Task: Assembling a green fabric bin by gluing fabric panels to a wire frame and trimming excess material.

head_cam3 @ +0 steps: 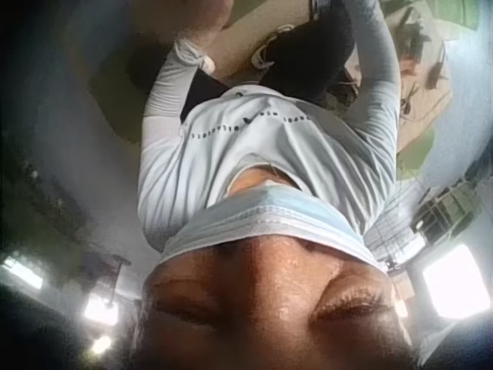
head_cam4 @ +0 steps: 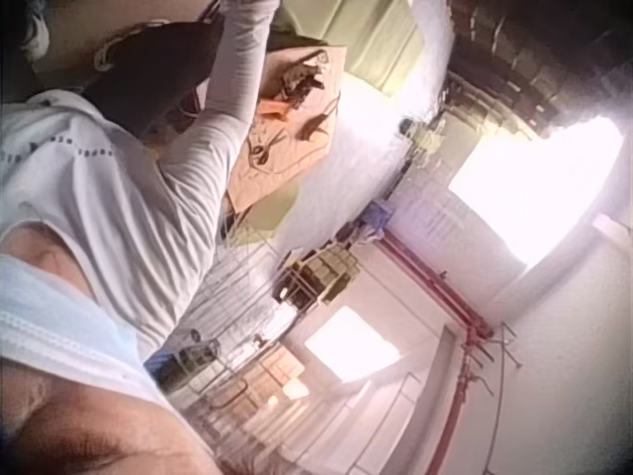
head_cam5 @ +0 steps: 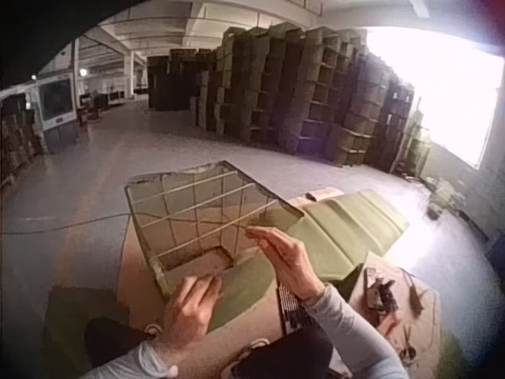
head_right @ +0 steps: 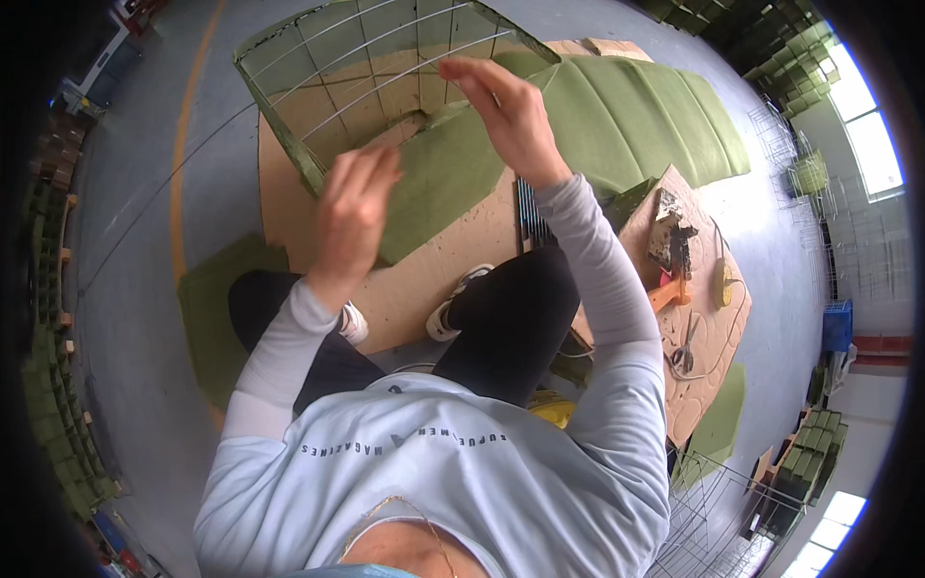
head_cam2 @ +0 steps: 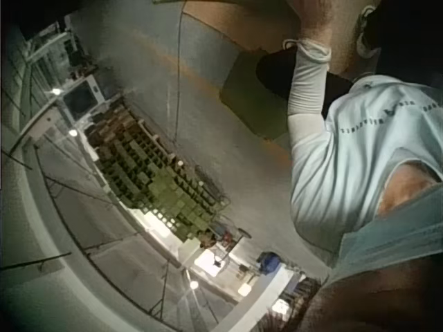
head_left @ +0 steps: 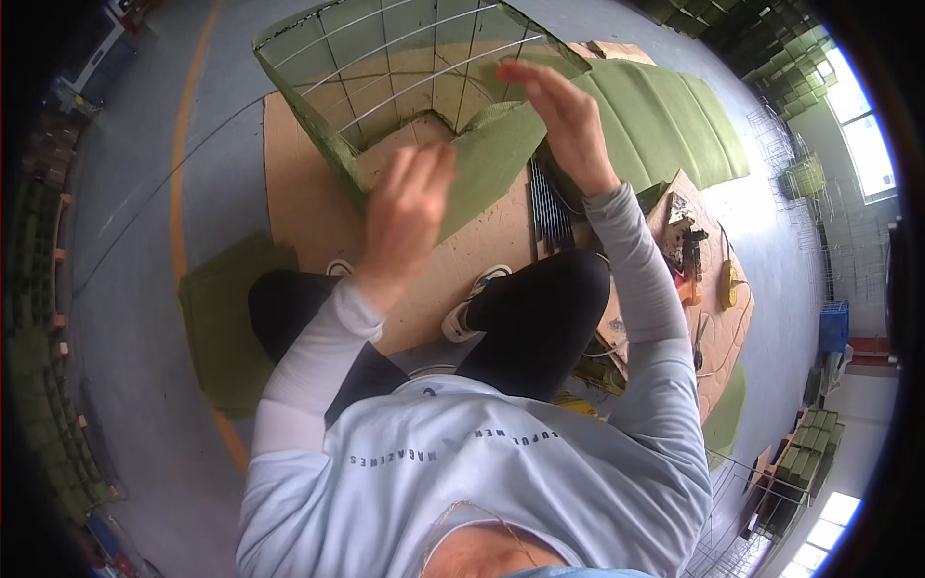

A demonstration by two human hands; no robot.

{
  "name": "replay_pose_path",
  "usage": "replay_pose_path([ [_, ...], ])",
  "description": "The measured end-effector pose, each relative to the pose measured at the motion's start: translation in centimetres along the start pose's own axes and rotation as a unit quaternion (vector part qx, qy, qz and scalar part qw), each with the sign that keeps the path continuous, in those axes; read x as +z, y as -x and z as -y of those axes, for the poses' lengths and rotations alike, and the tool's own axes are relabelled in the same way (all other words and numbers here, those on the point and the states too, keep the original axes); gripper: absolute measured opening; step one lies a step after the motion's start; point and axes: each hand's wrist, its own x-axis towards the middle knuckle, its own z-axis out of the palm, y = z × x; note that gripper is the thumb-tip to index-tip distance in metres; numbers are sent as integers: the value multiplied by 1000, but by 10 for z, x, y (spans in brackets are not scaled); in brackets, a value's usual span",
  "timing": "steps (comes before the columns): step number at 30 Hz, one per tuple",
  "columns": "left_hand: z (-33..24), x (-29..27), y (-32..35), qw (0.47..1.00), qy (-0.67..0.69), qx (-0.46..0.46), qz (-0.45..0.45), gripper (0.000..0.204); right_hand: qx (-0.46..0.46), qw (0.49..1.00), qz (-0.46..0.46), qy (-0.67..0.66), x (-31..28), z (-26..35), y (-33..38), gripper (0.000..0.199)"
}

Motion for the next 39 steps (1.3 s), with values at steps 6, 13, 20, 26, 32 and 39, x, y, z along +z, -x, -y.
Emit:
replay_pose_path([
  [6, -16, 36, -24, 999, 47, -19, 7, 28, -190, 866, 84, 455, 15, -39, 20, 47],
  [13, -13, 42, -35, 996, 67, -58, 26, 19, -109, 869, 162, 455, 10, -41, -8, 52],
  [20, 7, 45, -57, 952, 235, -151, 122, 9, 107, 774, 478, 401, 0, -55, -72, 65],
  [26, 7, 28, -41, 969, 144, -186, 74, 19, 70, 981, 167, -72, -28, -31, -76, 48],
  [32, -7, 35, -45, 982, 168, -79, -21, 14, -151, 905, 127, 376, -4, -37, -11, 25],
  [39, -3, 55, -49, 976, 175, -114, 64, 7, -25, 802, 307, 512, -2, -37, -34, 36],
])
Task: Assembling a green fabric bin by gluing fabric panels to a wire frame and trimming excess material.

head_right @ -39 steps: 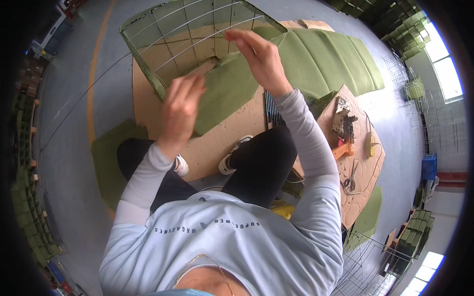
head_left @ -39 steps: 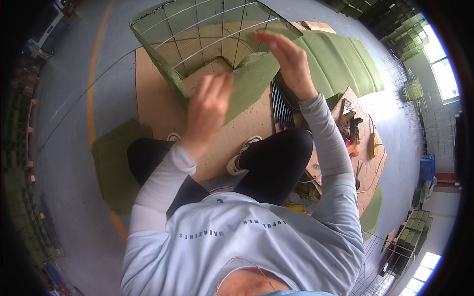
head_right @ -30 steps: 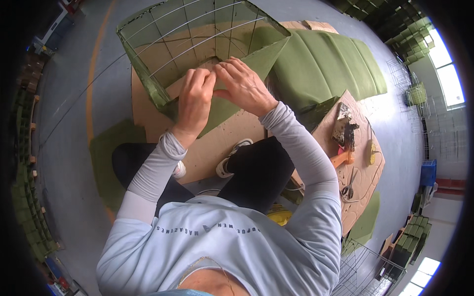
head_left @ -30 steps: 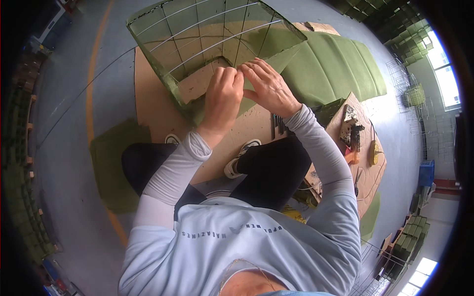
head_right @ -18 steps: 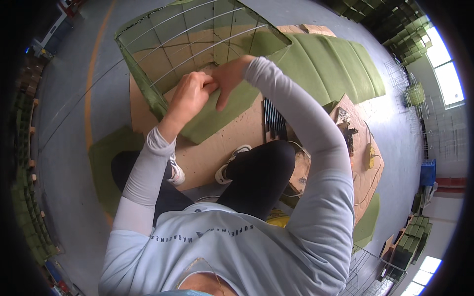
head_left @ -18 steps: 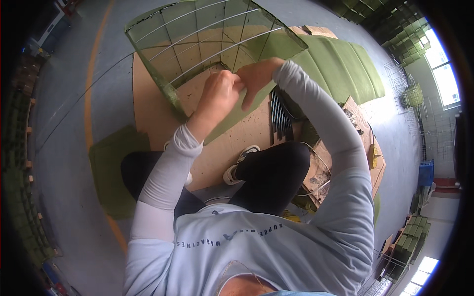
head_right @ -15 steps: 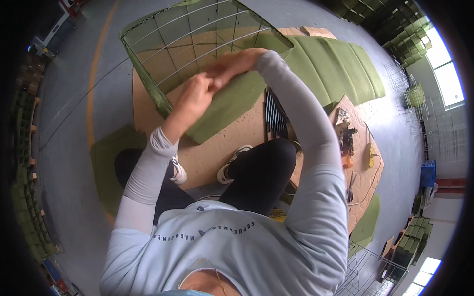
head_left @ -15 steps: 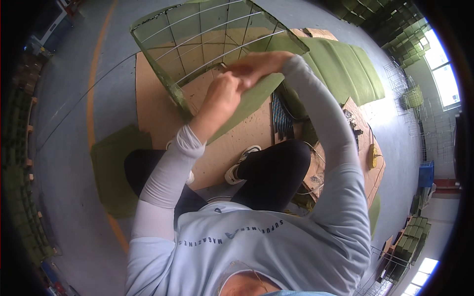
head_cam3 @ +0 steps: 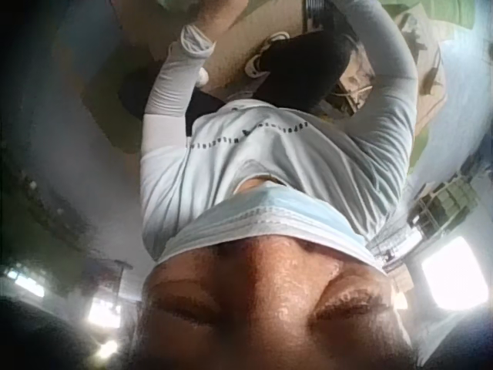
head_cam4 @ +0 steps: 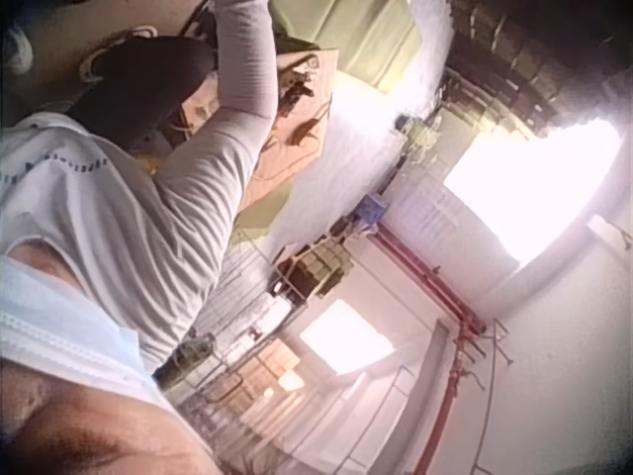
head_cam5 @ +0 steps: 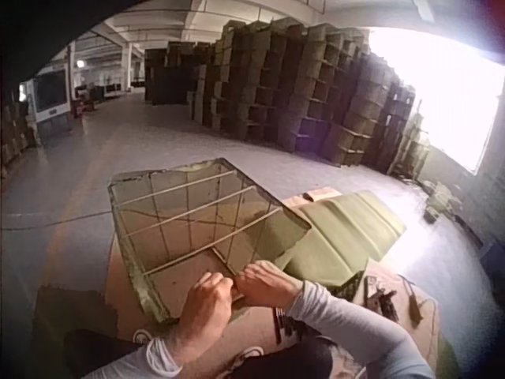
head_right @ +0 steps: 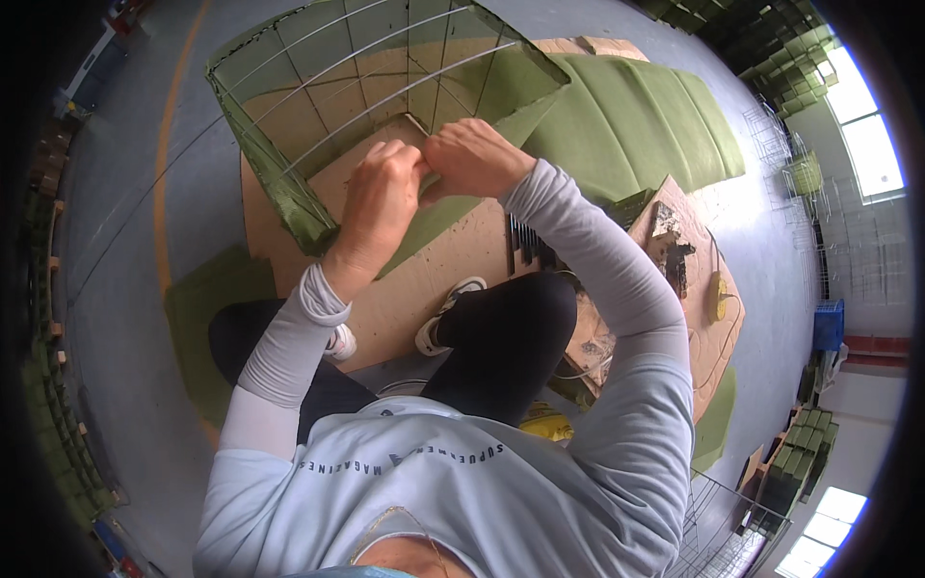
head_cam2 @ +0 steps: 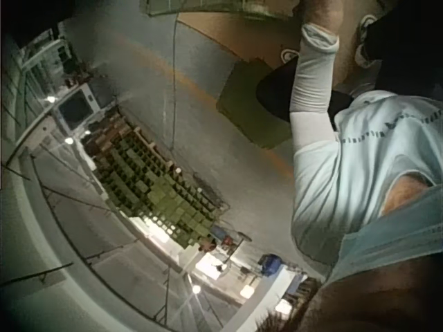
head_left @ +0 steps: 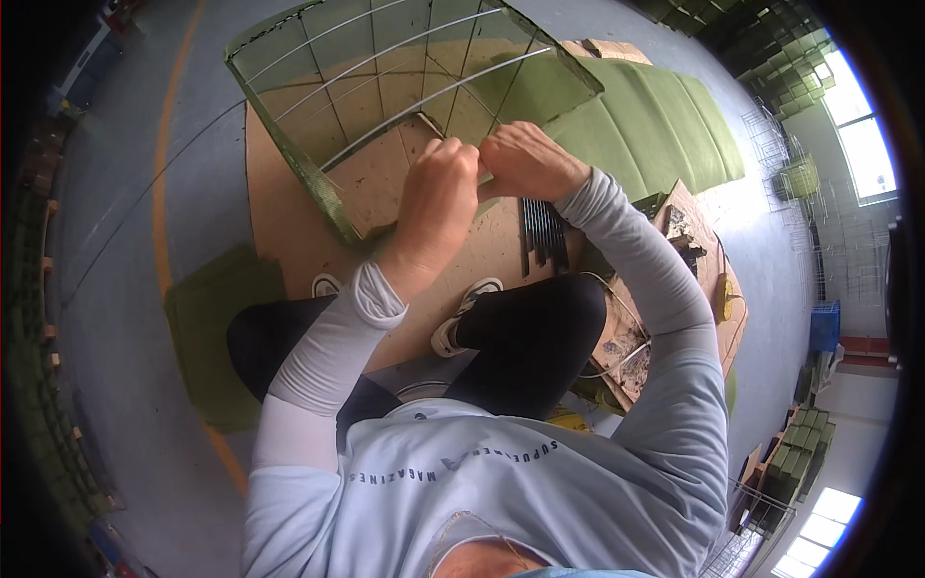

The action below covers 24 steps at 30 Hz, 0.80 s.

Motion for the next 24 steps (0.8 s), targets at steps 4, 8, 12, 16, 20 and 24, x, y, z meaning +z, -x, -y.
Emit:
replay_pose_path([
  [4, 8, -2, -8, 999, 36, -7, 35, 6, -11, 995, 81, -58, -9, -15, -16, 41],
  [8, 13, -1, -5, 998, 52, 25, -20, 7, -69, 969, -10, -237, -29, -33, 5, 37],
  [12, 12, 2, -1, 998, 50, 21, 9, 6, -90, 992, -64, -64, -18, -20, 16, 18],
  [16, 14, 0, -2, 998, 62, 21, 2, 8, -143, 986, -81, -23, -15, -27, 9, 13],
  [20, 10, -9, -1, 996, 80, 24, 18, 5, -73, 994, 28, -80, -29, -19, 5, 13],
  [24, 15, 0, -3, 999, 43, 12, 17, 13, -119, 989, -67, -58, -17, -15, 6, 18],
])
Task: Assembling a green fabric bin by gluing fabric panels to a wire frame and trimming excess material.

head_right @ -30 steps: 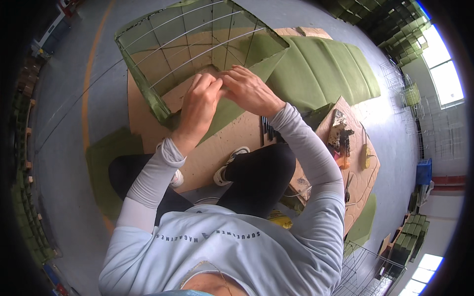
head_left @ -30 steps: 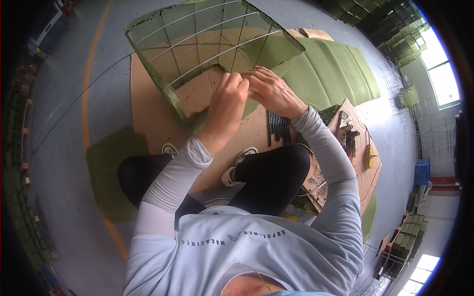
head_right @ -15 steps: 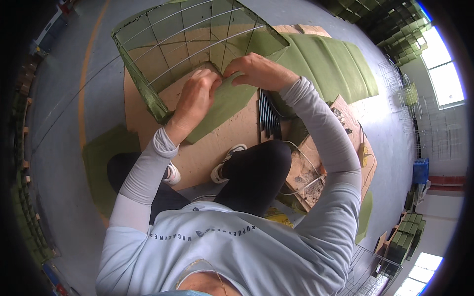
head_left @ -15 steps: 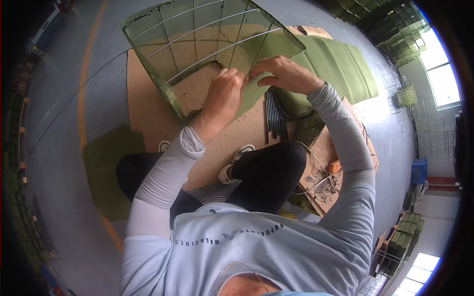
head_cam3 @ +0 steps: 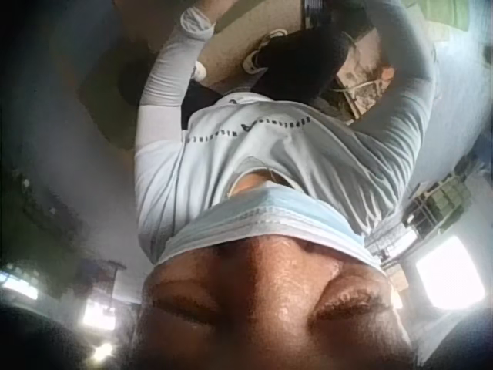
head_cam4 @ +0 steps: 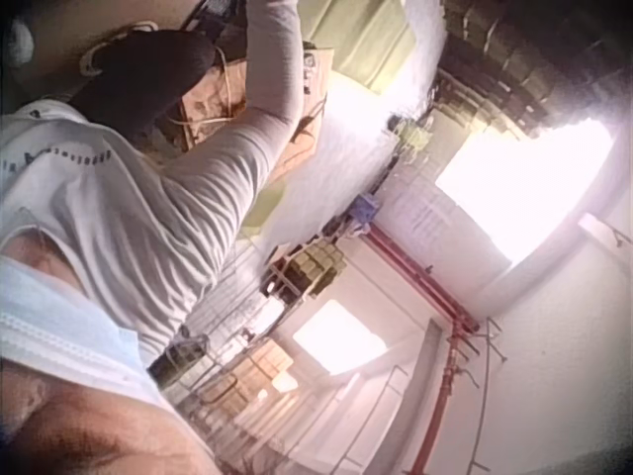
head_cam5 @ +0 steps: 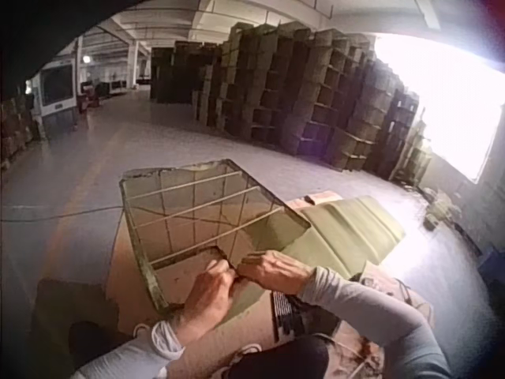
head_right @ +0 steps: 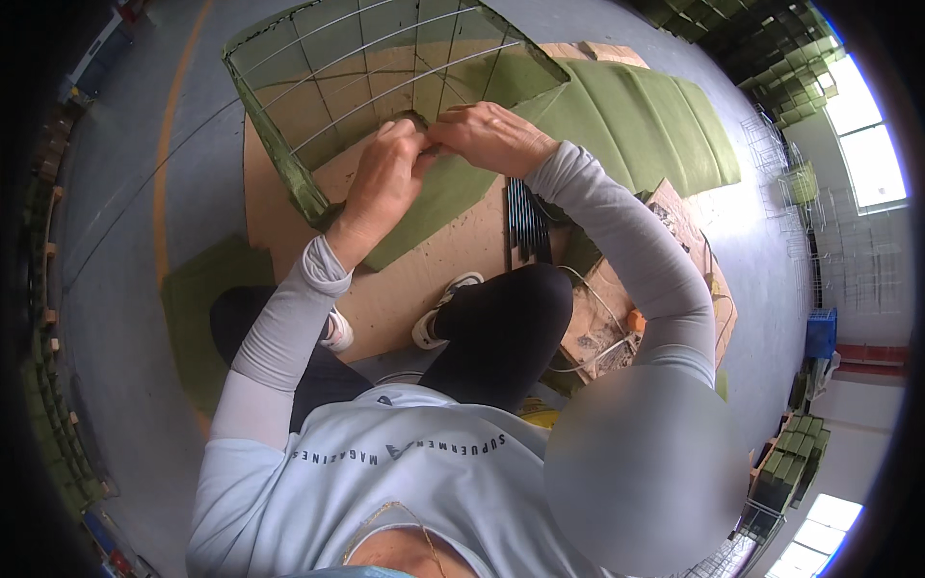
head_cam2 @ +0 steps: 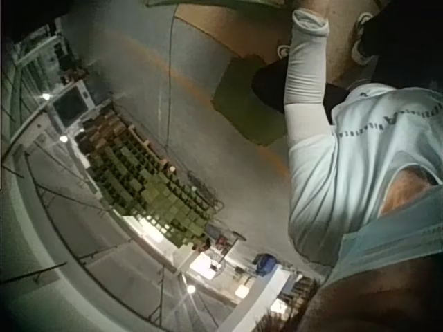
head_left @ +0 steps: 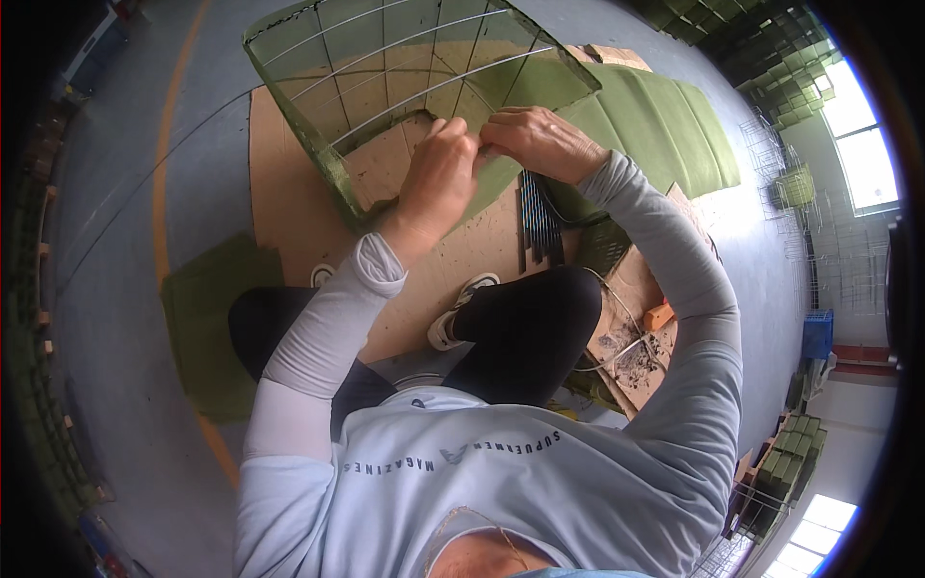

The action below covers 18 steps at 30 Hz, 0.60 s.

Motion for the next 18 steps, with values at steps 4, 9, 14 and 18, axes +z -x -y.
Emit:
replay_pose_path([
  [4, 4, -1, -1, 999, 37, -7, 8, 19, 43, 996, 70, -23, -10, 4, -7, 23],
  [9, -23, -23, 13, 996, -55, 37, -52, 13, 10, 998, -62, -20, -1, 12, 4, 24],
  [14, -10, -20, 16, 996, -89, 7, 2, 6, -26, 996, -85, 28, 19, 16, 2, 21],
  [18, -4, -21, 13, 996, -79, 0, 35, 6, -69, 995, -38, 60, 8, 8, -6, 13],
])
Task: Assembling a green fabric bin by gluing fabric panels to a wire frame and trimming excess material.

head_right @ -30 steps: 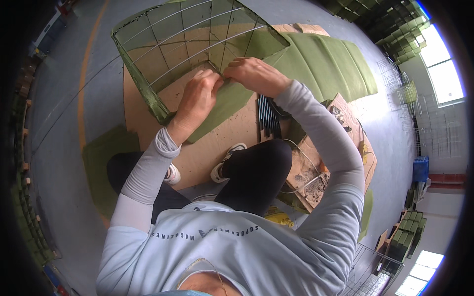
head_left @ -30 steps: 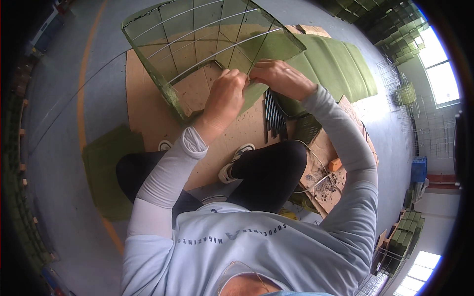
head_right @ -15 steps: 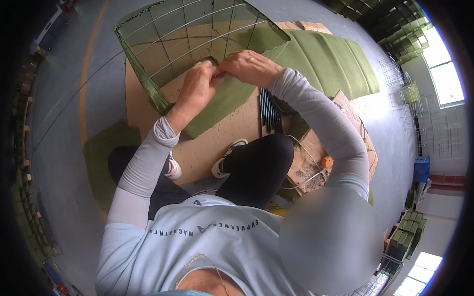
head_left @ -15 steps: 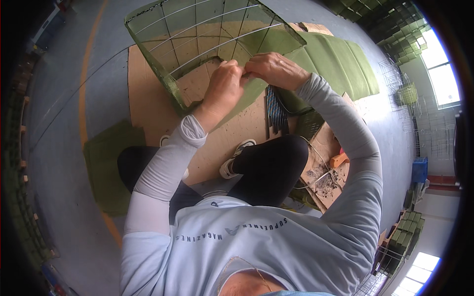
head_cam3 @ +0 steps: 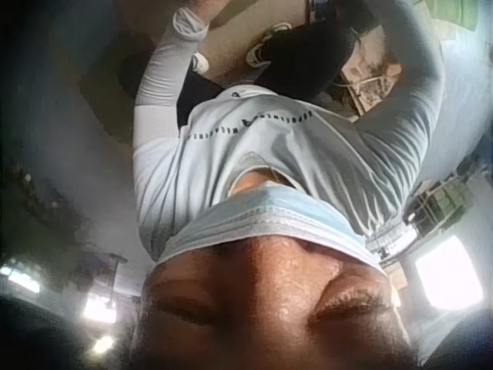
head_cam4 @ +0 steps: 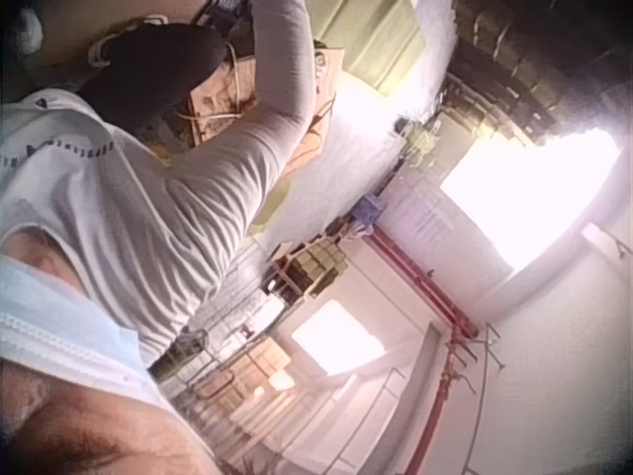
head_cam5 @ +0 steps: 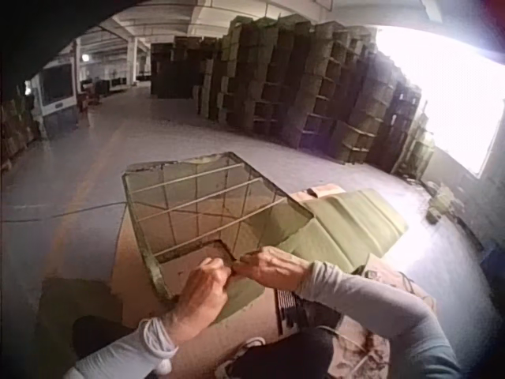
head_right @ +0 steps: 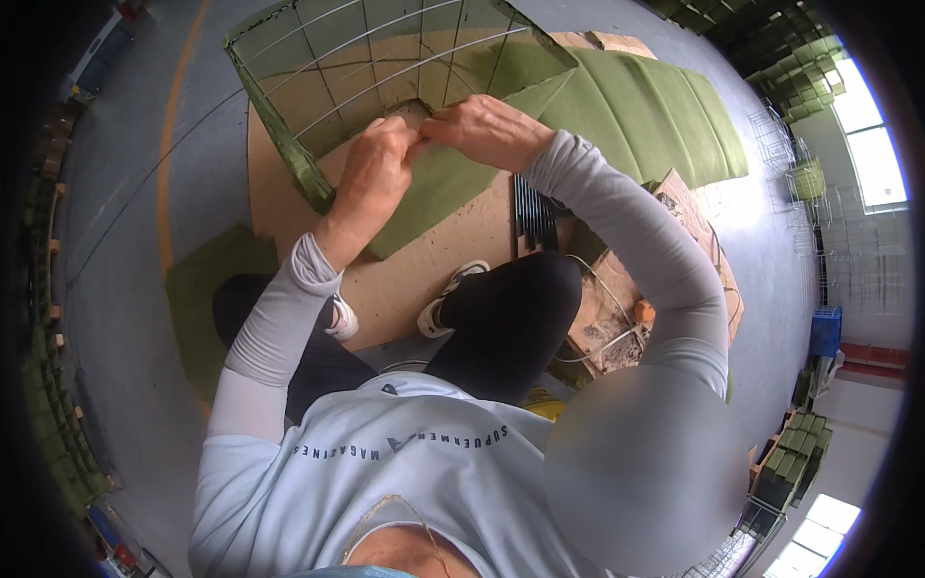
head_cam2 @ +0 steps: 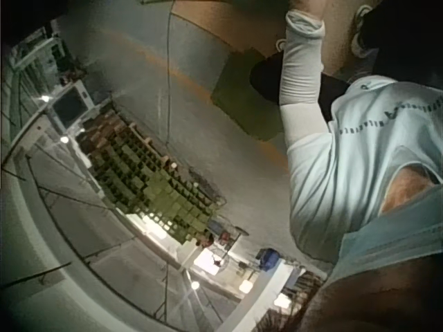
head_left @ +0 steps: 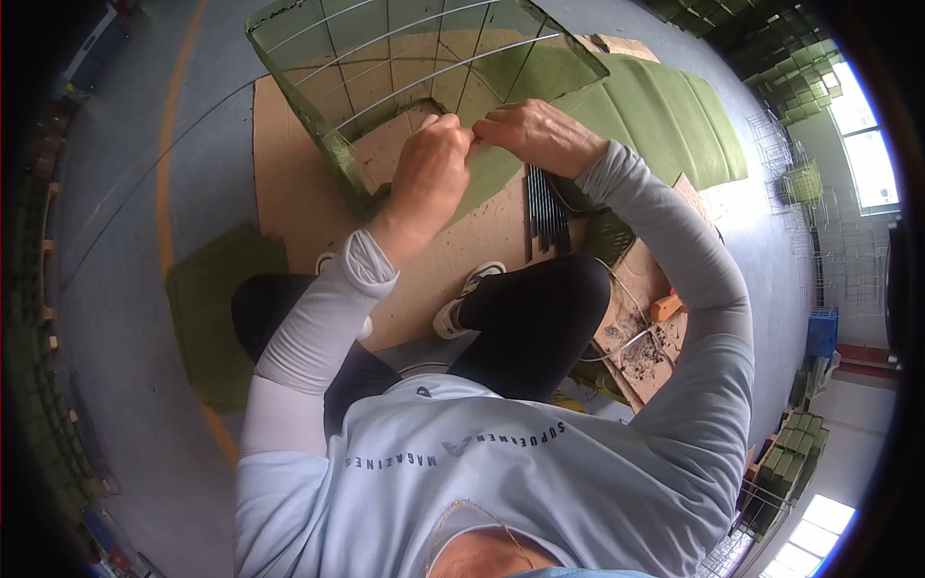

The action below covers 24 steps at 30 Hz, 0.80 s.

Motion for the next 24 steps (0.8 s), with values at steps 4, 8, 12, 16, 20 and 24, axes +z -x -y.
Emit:
replay_pose_path([
  [4, -2, -23, 12, 998, -5, 18, -65, 12, 155, 971, 142, -113, -14, 16, -7, 31],
  [8, -3, -48, 42, 998, -31, 19, -49, 23, 124, 984, -78, -103, 0, 28, 10, 35],
  [12, 4, -35, 51, 994, -110, 8, 0, 12, 69, 994, -80, -2, 18, 23, 6, 21],
  [16, -1, -25, 30, 998, -69, -9, 14, 8, -87, 991, -29, 98, 1, -15, 8, 26],
  [20, -21, 7, 13, 989, 18, 113, -94, 8, 27, 987, 92, 131, -22, -30, 37, 29],
  [24, -19, -28, -1, 975, 103, 116, -160, 20, 98, 981, -60, 154, -35, 9, 54, 34],
])
